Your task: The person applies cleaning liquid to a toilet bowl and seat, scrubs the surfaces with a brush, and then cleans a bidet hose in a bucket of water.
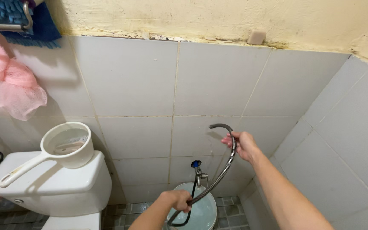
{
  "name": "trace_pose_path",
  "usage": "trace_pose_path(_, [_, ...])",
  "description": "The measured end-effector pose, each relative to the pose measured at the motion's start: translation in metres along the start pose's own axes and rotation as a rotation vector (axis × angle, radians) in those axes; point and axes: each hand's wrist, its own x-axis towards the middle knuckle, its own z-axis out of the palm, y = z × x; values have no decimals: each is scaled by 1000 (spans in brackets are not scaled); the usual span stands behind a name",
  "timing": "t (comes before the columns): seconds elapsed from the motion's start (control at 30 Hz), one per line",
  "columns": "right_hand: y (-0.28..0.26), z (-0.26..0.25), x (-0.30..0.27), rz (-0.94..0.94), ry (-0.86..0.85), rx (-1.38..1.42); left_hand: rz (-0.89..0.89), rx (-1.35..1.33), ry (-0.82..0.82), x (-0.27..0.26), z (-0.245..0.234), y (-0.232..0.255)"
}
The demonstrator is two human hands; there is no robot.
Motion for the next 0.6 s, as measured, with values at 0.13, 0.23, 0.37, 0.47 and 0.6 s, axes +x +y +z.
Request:
trace_pose_path(0.13, [-20,4,-10,-4,-34,-115,-9,-16,132,-13,-9,-2])
trace_pose_path(0.23, [-27,16,-32,-91,135,-385,-2,-27,247,-25,-13,4])
trace_pose_path(0.37, [-39,30,-55,-117,117,-548,-57,-31,313,-40,-19,21])
trace_pose_path(0.47, [-47,44,-59,-193,114,-512,-47,-53,393,-53,-22,23])
trace_pose_path(0.6, [-67,73,-61,-317,82,-441,-114,-120,445,-76,-36,27])
